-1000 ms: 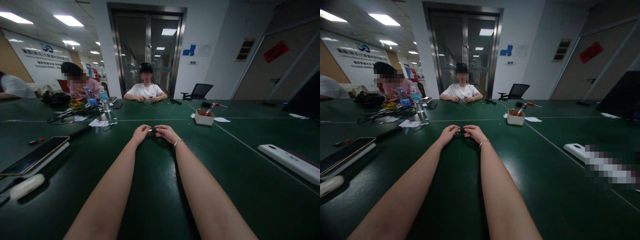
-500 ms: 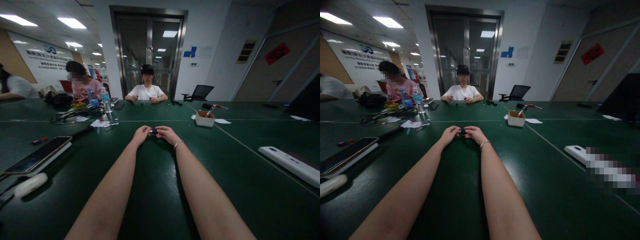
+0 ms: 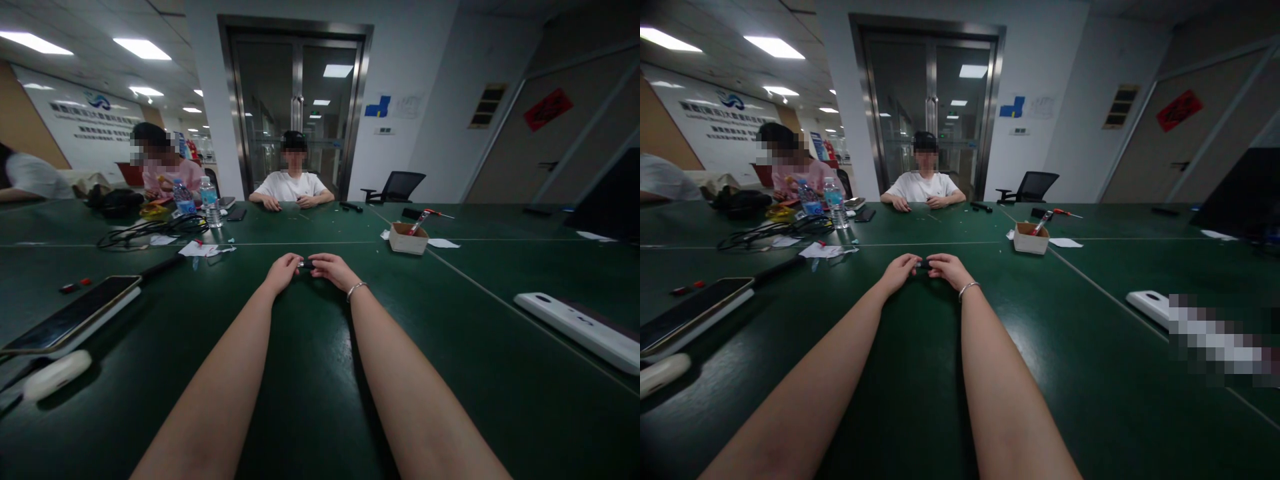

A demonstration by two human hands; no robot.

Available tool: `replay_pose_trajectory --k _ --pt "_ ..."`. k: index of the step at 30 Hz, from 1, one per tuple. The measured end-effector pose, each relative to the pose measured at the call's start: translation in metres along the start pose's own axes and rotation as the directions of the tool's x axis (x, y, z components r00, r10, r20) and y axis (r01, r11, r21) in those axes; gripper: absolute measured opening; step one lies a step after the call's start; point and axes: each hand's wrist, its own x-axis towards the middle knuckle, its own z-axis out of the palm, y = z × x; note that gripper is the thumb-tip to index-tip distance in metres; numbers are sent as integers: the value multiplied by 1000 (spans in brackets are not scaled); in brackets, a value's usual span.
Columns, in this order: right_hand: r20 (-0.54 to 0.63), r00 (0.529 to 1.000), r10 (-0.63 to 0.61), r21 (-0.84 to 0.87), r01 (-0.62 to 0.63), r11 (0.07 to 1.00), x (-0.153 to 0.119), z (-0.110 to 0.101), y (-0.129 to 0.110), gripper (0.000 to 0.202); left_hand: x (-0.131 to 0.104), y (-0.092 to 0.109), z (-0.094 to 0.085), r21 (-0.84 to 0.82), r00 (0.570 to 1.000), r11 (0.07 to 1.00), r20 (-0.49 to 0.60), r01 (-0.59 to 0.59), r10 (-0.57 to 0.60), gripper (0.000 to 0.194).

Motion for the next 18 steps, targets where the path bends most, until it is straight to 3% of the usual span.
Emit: replay_pose_trajectory --k 18 --pt "-12 1000 6 3 -5 1000 -1 2 -1 18 2 -3 1 -31 997 999 -69 20 -22 34"
